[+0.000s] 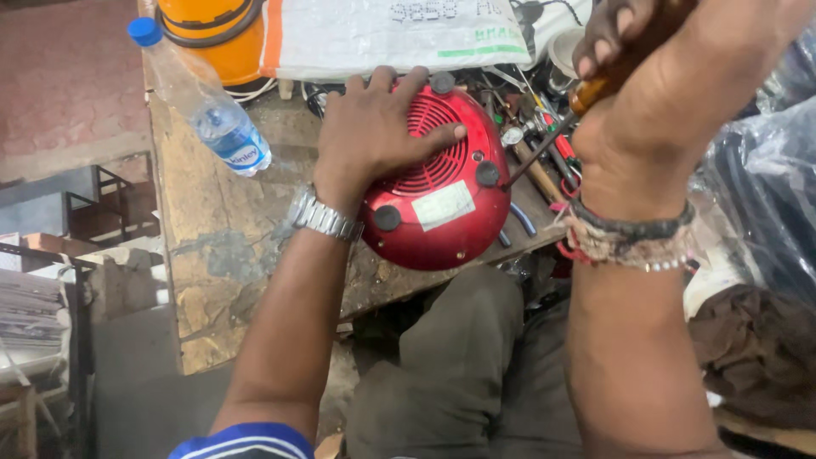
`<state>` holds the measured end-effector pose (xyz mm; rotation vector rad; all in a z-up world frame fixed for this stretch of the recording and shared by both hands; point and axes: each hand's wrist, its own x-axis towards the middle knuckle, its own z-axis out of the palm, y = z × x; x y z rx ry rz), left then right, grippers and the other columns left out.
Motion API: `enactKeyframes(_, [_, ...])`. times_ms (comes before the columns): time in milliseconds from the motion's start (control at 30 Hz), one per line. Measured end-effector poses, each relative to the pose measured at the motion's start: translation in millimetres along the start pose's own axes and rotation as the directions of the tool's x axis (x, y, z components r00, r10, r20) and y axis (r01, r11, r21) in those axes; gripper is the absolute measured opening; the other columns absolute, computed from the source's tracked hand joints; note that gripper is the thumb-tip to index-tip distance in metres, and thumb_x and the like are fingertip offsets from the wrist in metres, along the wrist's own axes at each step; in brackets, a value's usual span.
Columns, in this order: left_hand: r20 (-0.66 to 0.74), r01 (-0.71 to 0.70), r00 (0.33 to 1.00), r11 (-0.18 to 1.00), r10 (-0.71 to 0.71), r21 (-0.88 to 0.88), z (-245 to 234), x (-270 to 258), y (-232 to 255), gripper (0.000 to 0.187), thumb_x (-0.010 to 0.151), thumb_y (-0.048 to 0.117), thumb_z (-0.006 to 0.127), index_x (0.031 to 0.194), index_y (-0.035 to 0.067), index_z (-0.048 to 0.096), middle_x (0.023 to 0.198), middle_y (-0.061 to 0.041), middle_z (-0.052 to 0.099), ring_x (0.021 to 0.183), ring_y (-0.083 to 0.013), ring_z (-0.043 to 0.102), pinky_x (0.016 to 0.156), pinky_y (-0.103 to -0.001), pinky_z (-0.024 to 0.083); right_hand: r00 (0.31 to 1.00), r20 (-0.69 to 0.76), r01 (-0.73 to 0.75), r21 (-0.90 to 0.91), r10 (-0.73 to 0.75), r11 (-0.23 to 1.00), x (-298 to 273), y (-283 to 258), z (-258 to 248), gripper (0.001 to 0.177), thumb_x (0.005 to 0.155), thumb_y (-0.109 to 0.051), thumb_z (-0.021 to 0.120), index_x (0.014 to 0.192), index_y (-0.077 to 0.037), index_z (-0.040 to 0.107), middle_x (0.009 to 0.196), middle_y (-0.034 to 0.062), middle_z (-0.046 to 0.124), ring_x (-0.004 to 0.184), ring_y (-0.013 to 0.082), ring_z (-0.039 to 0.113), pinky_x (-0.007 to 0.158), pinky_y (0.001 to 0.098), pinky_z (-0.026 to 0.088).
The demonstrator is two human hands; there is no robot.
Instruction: The person uses a screwdriver to tighten screws on the base of a red mixer grinder, then handles several loose wires at the bottom of the appliance.
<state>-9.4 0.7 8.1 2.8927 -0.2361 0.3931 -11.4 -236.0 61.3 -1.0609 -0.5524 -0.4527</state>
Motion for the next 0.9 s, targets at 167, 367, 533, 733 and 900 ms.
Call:
enactKeyframes(167, [-0.065, -0.041, 0.997, 0.999, 0.042, 0.011, 13, 1, -7, 0.091, 0.081, 0.087, 0.055, 0.143, 0.021, 0.057, 0.125, -0.015, 0.064, 0.109, -0.039, 0.062, 0.082, -0.055, 0.049, 0.873, 0.391, -0.403, 0.238, 0.293, 0.884, 27, -7, -30, 0.039, 0.107, -0.032, 0.05, 0.075, -0.011, 0.05, 0.056, -0.0013, 0.037, 0.049, 0.015, 0.036, 0.047, 0.0327, 0.029])
enactKeyframes(367, [-0.091, -0.053, 0.994, 0.997, 0.057, 0.05, 10, 6, -8, 0.091, 0.081, 0.088, 0.053, 0.142, 0.021, 0.058, 0.125, -0.014, 0.065, 0.11, -0.0386, 0.062, 0.082, -0.055, 0.05, 0.659, 0.74, -0.492, 0.288, 0.135, 0.822, 49, 6, -66, 0.037, 0.099, -0.043, 0.053, 0.075, -0.016, 0.053, 0.046, -0.0053, 0.038, 0.042, 0.0101, 0.037, 0.039, 0.0291, 0.032])
enactKeyframes(533, [-0.049, -0.039, 0.998, 0.999, 0.041, 0.022, 9, 2, -5, 0.09, 0.079, 0.088, 0.055, 0.14, 0.022, 0.06, 0.121, -0.013, 0.065, 0.103, -0.0379, 0.063, 0.079, -0.053, 0.05, 0.876, 0.425, -0.26, 0.013, 0.23, 0.965, 20, -21, -49, 0.039, 0.106, -0.044, 0.051, 0.084, -0.011, 0.051, 0.054, -0.0009, 0.037, 0.049, 0.0143, 0.039, 0.046, 0.0304, 0.035])
enactKeyframes(733, [-0.038, -0.012, 0.999, 0.999, 0.013, 0.03, 11, 2, -3, 0.087, 0.08, 0.086, 0.057, 0.138, 0.023, 0.061, 0.118, -0.013, 0.066, 0.102, -0.0379, 0.064, 0.078, -0.053, 0.05, 0.948, 0.258, -0.176, -0.067, 0.188, 0.982, -11, -62, -43, 0.039, 0.11, -0.04, 0.049, 0.086, -0.009, 0.048, 0.056, 0.0011, 0.036, 0.049, 0.0152, 0.038, 0.047, 0.0312, 0.035])
enactKeyframes(900, [-0.092, 0.038, 0.995, 0.999, -0.038, 0.001, 9, 3, 2, 0.086, 0.077, 0.085, 0.06, 0.134, 0.021, 0.062, 0.114, -0.016, 0.066, 0.101, -0.0387, 0.063, 0.078, -0.058, 0.048, 0.962, 0.227, -0.137, -0.065, 0.149, 0.988, -30, -66, -30, 0.039, 0.113, -0.038, 0.048, 0.088, -0.007, 0.046, 0.058, 0.0028, 0.036, 0.05, 0.0159, 0.037, 0.048, 0.0319, 0.034])
